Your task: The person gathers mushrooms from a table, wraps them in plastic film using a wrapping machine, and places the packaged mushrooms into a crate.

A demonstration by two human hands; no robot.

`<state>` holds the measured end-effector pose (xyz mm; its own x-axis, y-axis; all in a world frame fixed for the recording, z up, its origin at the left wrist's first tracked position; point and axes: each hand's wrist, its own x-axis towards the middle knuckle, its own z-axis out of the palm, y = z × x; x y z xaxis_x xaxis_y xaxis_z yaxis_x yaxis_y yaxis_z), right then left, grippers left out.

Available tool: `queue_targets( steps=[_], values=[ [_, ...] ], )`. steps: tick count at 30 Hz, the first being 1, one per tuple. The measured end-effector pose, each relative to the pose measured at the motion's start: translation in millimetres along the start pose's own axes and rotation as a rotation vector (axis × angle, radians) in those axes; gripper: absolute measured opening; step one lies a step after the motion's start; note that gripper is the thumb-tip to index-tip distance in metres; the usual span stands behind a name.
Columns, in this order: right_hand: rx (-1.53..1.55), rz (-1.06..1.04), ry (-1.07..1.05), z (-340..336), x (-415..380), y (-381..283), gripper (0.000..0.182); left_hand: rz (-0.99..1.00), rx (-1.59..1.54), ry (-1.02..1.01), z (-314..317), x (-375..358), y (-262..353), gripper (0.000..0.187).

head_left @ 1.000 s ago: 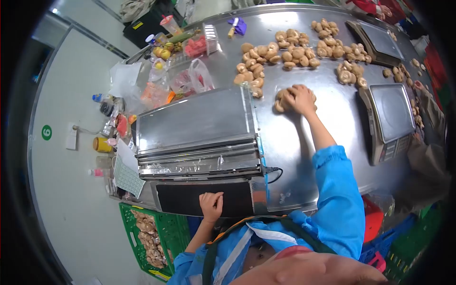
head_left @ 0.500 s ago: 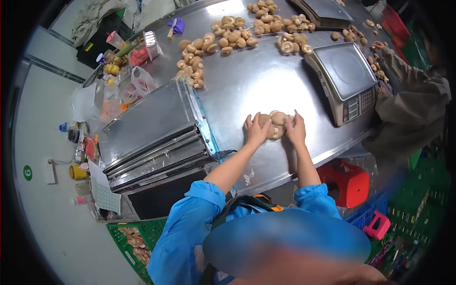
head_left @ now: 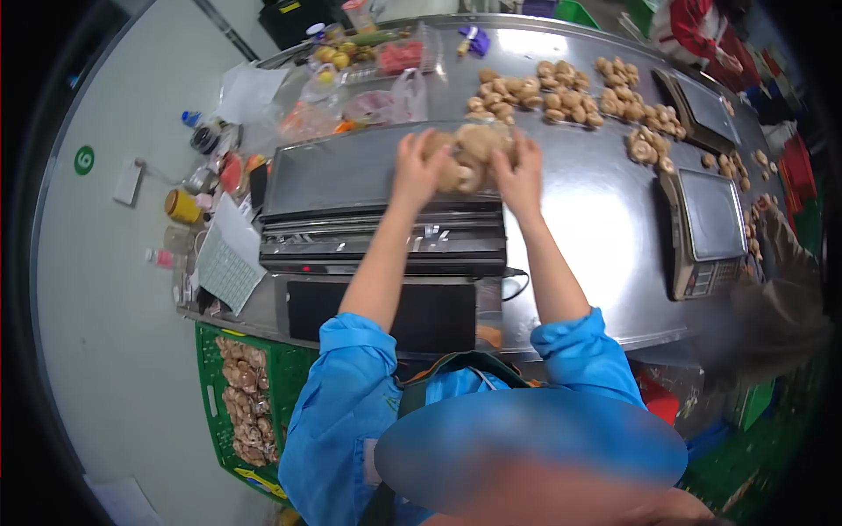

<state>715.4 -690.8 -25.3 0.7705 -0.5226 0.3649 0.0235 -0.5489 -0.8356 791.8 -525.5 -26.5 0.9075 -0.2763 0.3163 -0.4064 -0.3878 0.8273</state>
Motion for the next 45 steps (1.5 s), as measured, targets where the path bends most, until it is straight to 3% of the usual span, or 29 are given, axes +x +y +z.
queue_targets(
  steps=[3, 5, 9, 11, 12, 14, 16, 17, 19, 20, 23, 24, 26, 27, 28, 30, 32, 34, 35, 36, 37, 38, 39, 40, 41, 42, 43, 44, 45],
  values=[
    [-0.129, 0.116, -0.159, 92.5, -14.6, -47.1, 0.055, -0.102, 0.096, -0.061, -86.9, 13.9, -82.2, 0.048],
    [-0.204, 0.150, -0.202, 132.2, -28.0, -74.0, 0.055, -0.259, -0.014, -0.107, -131.5, 13.6, -109.9, 0.047],
    [-0.206, 0.177, -0.161, 178.4, -46.9, -95.2, 0.064, -0.233, 0.012, -0.041, -170.6, 5.3, -139.4, 0.045],
    [-0.154, 0.101, -0.168, 179.8, -44.6, -84.4, 0.073, -0.062, -0.003, 0.202, -184.7, -4.2, -150.9, 0.042],
    [-0.093, 0.018, -0.143, 174.1, -47.1, -73.0, 0.071, -0.048, -0.015, 0.200, -204.1, -8.3, -147.6, 0.042],
    [0.146, 0.070, -0.292, 124.8, -58.1, -84.0, 0.062, 0.140, -0.058, -0.132, -266.6, -19.7, -130.4, 0.039],
    [-0.111, -0.154, -0.423, 75.3, -63.3, -76.0, 0.034, 0.586, 0.533, -0.575, -324.5, -17.5, -133.4, 0.041],
    [-0.323, -0.221, -0.595, 49.6, -58.5, -76.3, 0.028, 0.592, 0.527, -0.574, -339.0, -17.2, -129.3, 0.041],
    [-0.631, -0.502, -0.787, 23.3, -44.6, -70.0, 0.037, 1.045, 0.924, -0.741, -352.8, -21.4, -124.8, 0.049],
    [-0.736, -0.649, -0.869, 16.6, -40.1, -76.2, 0.042, 1.044, 0.916, -0.735, -349.0, -22.0, -129.2, 0.049],
    [-0.834, -0.912, -1.003, 33.0, -46.1, -73.7, 0.056, 1.272, 0.816, -0.634, -317.8, -16.6, -150.5, 0.046],
    [-0.693, -0.938, -0.936, 39.7, -51.5, -74.5, 0.043, 1.277, 0.822, -0.633, -311.0, -19.4, -157.7, 0.046],
    [-0.518, -0.794, -0.775, 53.4, -64.9, -67.8, 0.026, 0.967, 0.718, -0.609, -300.0, -34.0, -153.5, 0.031],
    [-0.369, -0.622, -0.607, 57.4, -75.2, -67.1, 0.011, 0.833, 0.509, -0.492, -295.5, -45.8, -148.8, 0.022],
    [-0.239, -0.460, -0.499, 58.6, -82.9, -59.2, 0.014, 0.693, 0.349, -0.348, -296.6, -55.5, -135.9, 0.013],
    [0.219, 0.212, -0.510, 44.1, -67.9, -78.0, 0.019, 0.271, -0.108, -0.105, -300.6, -50.0, -110.3, 0.017],
    [0.565, 0.129, -0.141, 51.9, -24.9, -130.5, 0.020, -0.096, -0.882, -0.113, -316.6, -12.3, -73.4, 0.026],
    [0.895, 0.119, 0.020, 82.2, 19.5, -168.8, 0.020, -0.020, -0.899, 0.283, -291.2, 44.2, -43.7, 0.030],
    [0.959, 0.170, 0.092, 99.3, 41.2, -178.3, 0.020, 0.029, -0.791, 0.309, -269.4, 75.3, -53.7, 0.028],
    [0.815, 0.078, 0.012, 131.7, 68.6, -132.5, 0.019, 0.080, -0.687, 0.331, -243.2, 94.8, -79.1, 0.026],
    [0.372, -0.025, 0.019, 161.8, 84.0, -81.9, 0.017, 0.140, -0.194, 0.185, -225.2, 98.9, -115.7, 0.024],
    [-0.012, -0.333, -0.176, 172.6, 84.8, -54.7, 0.016, 0.211, 0.294, 0.034, -208.2, 105.8, -150.1, 0.022],
    [-0.096, -0.331, -0.281, 184.4, 71.7, -28.7, 0.018, 0.243, 0.198, -0.114, -193.8, 97.2, -168.8, 0.022],
    [-0.300, -0.369, -0.541, 201.6, 64.3, 2.7, 0.021, 0.281, 0.102, -0.265, -183.2, 83.1, -187.4, 0.022],
    [-0.332, -0.592, -0.414, 195.0, 54.1, -4.1, 0.022, 0.425, 0.172, -0.243, -179.6, 85.8, -215.9, 0.024],
    [-0.374, -0.806, -0.288, 186.2, 42.4, -14.2, 0.022, 0.367, 0.217, -0.335, -195.4, 74.5, -192.5, 0.026],
    [-0.292, -0.670, -0.384, 177.3, 33.8, -21.3, 0.024, 0.399, 0.160, -0.446, -204.3, 71.0, -198.3, 0.026],
    [-0.199, -0.534, -0.477, 165.6, 23.8, -28.7, 0.027, 0.275, 0.067, -0.488, -211.3, 62.4, -199.3, 0.026],
    [-0.020, -0.257, -0.570, 150.3, 7.3, -46.2, 0.029, 0.144, -0.016, -0.523, -219.7, 51.0, -195.6, 0.026]
  ],
)
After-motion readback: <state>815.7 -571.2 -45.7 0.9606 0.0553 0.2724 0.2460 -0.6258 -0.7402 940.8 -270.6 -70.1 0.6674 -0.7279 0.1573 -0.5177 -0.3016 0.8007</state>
